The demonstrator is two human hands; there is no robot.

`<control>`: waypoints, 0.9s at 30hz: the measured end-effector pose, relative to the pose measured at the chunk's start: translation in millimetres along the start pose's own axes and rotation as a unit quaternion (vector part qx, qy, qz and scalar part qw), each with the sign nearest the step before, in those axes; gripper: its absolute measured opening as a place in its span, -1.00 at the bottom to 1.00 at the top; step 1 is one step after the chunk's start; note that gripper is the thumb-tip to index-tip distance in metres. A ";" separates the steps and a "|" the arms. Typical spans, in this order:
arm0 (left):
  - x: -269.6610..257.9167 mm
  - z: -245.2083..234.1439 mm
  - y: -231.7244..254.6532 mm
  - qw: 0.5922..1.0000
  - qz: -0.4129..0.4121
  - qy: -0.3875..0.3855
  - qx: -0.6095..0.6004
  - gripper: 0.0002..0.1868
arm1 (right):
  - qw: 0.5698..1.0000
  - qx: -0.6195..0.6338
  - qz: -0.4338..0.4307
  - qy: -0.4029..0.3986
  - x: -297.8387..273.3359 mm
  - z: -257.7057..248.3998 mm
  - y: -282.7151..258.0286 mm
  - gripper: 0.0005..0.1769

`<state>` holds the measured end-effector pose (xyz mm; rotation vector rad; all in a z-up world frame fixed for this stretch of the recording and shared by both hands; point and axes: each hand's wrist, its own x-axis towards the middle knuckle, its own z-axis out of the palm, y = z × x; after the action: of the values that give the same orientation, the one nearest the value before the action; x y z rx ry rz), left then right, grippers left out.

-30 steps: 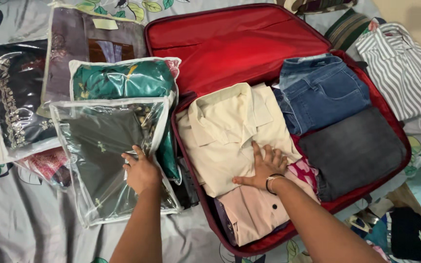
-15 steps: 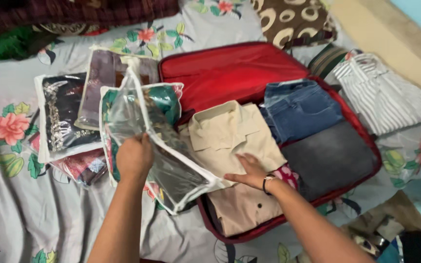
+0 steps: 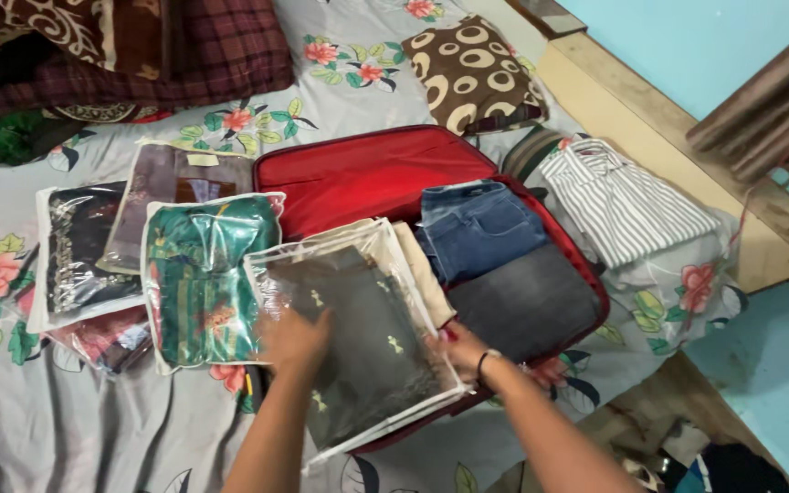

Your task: The person packs jeans, shirts, and organized garment bags into a red suitcase on a bed.

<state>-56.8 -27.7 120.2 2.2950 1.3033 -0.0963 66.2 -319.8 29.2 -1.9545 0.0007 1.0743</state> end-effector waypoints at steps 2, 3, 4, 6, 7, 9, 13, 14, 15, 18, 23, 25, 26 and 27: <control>-0.2 16.3 -44.8 0.997 -0.068 0.028 0.013 0.20 | 0.995 -0.064 -0.070 0.029 18.3 14.9 33.2 -0.11; 4.5 23.8 -65.8 0.993 -0.119 0.005 0.005 0.22 | 0.987 -0.086 -0.121 0.057 21.9 15.0 40.3 -0.13; 6.7 31.7 -88.9 0.996 -0.078 0.011 -0.039 0.13 | 0.976 -0.107 -0.169 0.081 22.1 18.3 47.9 -0.14; 14.6 47.3 -111.6 0.992 0.005 0.028 -0.124 -0.01 | 0.971 -0.075 -0.200 0.106 23.3 23.6 49.6 -0.23; 14.2 49.8 -118.0 0.994 0.000 0.013 -0.112 -0.08 | 0.977 -0.023 -0.181 0.107 22.8 28.3 46.1 -0.31; 17.8 51.2 -108.5 0.995 -0.003 -0.010 -0.101 -0.17 | 0.981 -0.027 -0.157 0.114 28.8 17.1 23.5 -0.41; -0.9 36.5 -73.0 0.985 0.024 0.049 -0.163 -0.41 | 0.964 -0.068 -0.227 0.118 7.9 -5.5 -11.6 -0.51; -5.8 33.1 -61.5 0.982 0.040 0.079 -0.168 -0.45 | 0.953 -0.037 -0.274 0.120 2.3 -13.6 -21.9 -0.53; -9.2 29.5 -50.9 0.977 0.056 0.110 -0.172 -0.48 | 0.945 -0.087 -0.280 0.143 -3.8 -20.3 -29.8 -0.55; -16.4 26.6 -28.5 0.988 0.048 0.052 -0.138 -0.49 | 0.912 -0.221 -0.280 0.203 -24.1 -36.1 -34.6 -0.58; -35.9 26.3 -21.7 0.992 0.100 0.020 -0.077 0.00 | 0.889 -0.377 -0.133 0.224 -53.6 -28.4 -34.3 0.01; -46.6 14.9 -13.4 0.986 0.156 -0.022 0.048 0.16 | 0.874 -0.405 -0.159 0.218 -62.1 -17.9 -39.6 0.00; -50.5 8.4 -6.2 0.968 0.182 -0.076 0.153 0.26 | 0.865 -0.419 -0.172 0.214 -66.6 -13.3 -41.3 -0.01; -55.4 3.4 0.1 0.935 0.206 -0.131 0.256 0.37 | 0.863 -0.447 -0.165 0.168 -72.0 -8.9 -41.8 0.01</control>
<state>-86.1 -72.9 133.8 2.8157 0.6928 -0.6385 43.1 -327.7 109.3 -2.8062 -0.7358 0.4978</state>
